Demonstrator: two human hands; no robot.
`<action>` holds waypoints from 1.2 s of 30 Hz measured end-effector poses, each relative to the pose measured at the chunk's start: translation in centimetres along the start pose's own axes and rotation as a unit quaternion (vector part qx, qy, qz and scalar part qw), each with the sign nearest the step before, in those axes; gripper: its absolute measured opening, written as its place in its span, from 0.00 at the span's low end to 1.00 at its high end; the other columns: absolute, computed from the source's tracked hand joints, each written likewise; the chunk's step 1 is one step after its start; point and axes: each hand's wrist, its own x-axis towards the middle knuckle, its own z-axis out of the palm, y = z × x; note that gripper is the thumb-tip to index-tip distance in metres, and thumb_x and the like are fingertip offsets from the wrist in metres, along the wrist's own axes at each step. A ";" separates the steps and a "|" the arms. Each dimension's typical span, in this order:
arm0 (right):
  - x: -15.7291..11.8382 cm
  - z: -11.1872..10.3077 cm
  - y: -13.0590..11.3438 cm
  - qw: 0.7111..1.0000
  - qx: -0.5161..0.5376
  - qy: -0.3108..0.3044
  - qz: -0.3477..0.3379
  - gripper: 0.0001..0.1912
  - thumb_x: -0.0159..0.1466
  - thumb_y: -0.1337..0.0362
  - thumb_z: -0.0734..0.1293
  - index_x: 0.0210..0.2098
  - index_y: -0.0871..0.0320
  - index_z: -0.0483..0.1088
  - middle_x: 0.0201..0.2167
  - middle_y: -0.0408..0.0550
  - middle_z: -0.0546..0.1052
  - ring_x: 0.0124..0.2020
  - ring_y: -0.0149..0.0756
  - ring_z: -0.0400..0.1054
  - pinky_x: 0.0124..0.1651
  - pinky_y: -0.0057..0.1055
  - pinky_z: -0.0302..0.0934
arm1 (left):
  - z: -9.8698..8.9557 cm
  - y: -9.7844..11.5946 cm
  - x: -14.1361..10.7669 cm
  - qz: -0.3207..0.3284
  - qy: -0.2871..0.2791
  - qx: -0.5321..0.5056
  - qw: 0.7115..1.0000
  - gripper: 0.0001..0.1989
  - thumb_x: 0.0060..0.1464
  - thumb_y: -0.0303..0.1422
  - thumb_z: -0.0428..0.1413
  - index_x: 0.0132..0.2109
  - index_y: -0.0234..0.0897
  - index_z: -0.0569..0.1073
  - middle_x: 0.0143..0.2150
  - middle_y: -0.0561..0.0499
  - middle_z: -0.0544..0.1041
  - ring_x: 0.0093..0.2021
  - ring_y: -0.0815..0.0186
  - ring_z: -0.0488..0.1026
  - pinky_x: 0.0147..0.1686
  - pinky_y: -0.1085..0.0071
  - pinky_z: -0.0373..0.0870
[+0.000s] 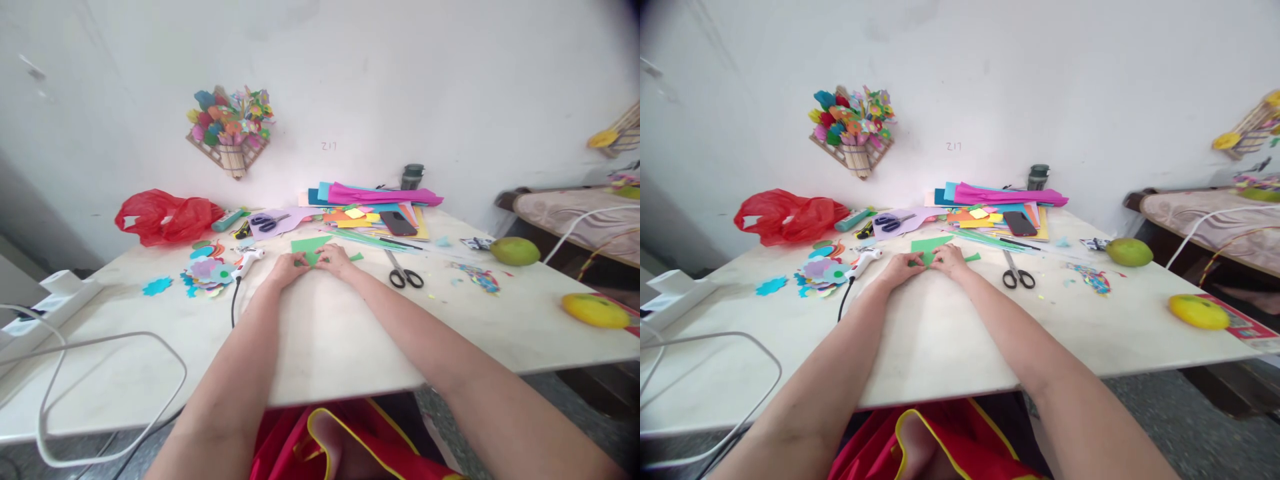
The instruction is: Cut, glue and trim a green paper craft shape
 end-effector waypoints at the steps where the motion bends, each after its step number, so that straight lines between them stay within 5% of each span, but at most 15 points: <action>1: -0.1 0.0 0.0 1.000 -0.003 -0.002 0.001 0.02 0.53 0.65 0.71 0.24 0.55 0.75 0.43 0.46 0.76 0.46 0.43 0.65 0.49 0.40 0.57 | 0.0 -0.2 0.0 0.004 0.006 0.001 1.000 0.08 0.43 0.35 0.57 0.33 0.39 0.76 0.54 0.48 0.72 0.52 0.61 0.70 0.55 0.67 0.60; 21: -0.8 -0.6 -0.3 0.996 -0.088 -0.012 -0.010 0.07 0.57 0.58 0.68 0.31 0.52 0.77 0.31 0.47 0.74 0.40 0.39 0.65 0.43 0.34 0.57 | -0.1 -0.9 0.0 0.016 0.017 -0.013 1.000 0.06 0.43 0.36 0.57 0.30 0.40 0.74 0.53 0.50 0.72 0.49 0.63 0.71 0.50 0.71 0.64; 36: -0.3 -0.5 0.0 0.998 0.022 -0.057 0.030 0.06 0.56 0.65 0.68 0.32 0.57 0.76 0.33 0.46 0.77 0.38 0.34 0.68 0.41 0.28 0.58 | -0.4 -0.3 -0.3 -0.026 0.014 -0.016 0.999 0.09 0.40 0.38 0.59 0.29 0.38 0.74 0.58 0.48 0.68 0.43 0.61 0.73 0.45 0.69 0.66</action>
